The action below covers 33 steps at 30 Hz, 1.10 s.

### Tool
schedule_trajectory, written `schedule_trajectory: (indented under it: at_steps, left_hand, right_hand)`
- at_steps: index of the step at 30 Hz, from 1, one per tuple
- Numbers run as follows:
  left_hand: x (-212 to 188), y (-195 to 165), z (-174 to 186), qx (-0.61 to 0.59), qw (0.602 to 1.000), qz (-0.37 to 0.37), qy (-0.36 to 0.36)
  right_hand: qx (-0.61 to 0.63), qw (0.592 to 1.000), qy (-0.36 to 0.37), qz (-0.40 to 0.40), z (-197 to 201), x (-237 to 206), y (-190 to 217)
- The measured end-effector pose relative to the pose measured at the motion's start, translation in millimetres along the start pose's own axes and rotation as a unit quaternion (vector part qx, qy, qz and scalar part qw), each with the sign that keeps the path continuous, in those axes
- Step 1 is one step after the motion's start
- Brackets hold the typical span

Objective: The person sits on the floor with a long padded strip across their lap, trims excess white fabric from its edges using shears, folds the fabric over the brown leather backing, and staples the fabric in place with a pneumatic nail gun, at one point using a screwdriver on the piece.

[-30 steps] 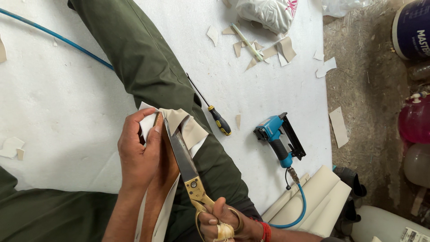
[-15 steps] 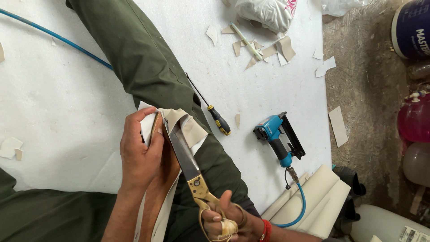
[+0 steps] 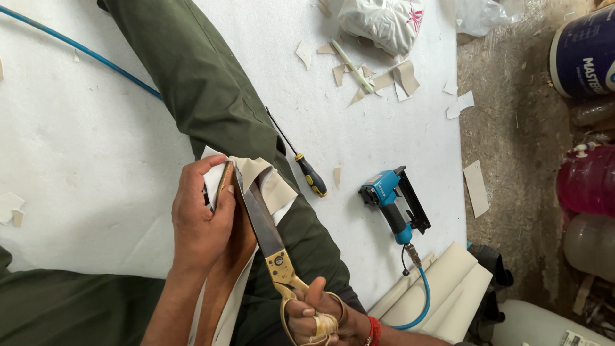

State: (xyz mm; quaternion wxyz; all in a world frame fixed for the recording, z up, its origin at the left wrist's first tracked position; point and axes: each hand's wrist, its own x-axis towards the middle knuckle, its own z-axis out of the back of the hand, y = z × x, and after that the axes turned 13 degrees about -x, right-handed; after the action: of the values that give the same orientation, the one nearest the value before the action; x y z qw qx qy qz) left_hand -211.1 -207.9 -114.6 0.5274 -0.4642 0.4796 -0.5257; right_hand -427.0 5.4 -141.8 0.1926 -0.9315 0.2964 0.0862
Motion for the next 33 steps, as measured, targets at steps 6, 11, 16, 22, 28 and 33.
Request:
schedule_trajectory:
  at_steps: [6, 11, 16, 22, 28, 33]
  left_hand:
    - [0.2, 0.9, 0.9, -0.018, 1.0, 0.011, -0.001]
    - [1.1, 1.1, 1.0, -0.035, 0.999, 0.036, -0.005]
    - [1.0, 1.1, 1.2, -0.015, 1.0, 0.012, -0.004]
    - [0.5, 0.4, 0.9, -0.022, 1.0, 0.013, 0.002]
    - [1.4, -1.1, 0.6, -0.02, 1.0, 0.0, -0.001]
    - [0.8, -1.1, 1.5, -0.026, 0.999, 0.022, 0.007]
  right_hand:
    - [-0.012, 1.0, -0.015, 0.002, -9.1, 0.6, 1.0]
    - [-0.026, 0.999, 0.042, -0.018, -17.5, 8.2, 10.6]
    - [0.032, 0.999, 0.041, -0.003, -23.6, 8.6, 9.4]
    - [0.023, 1.0, 0.014, 0.003, -21.8, 3.5, 5.9]
    - [0.002, 1.0, -0.009, -0.012, -13.3, -1.0, 6.9]
    - [-0.001, 1.0, 0.015, -0.008, -15.8, -4.7, 10.7]
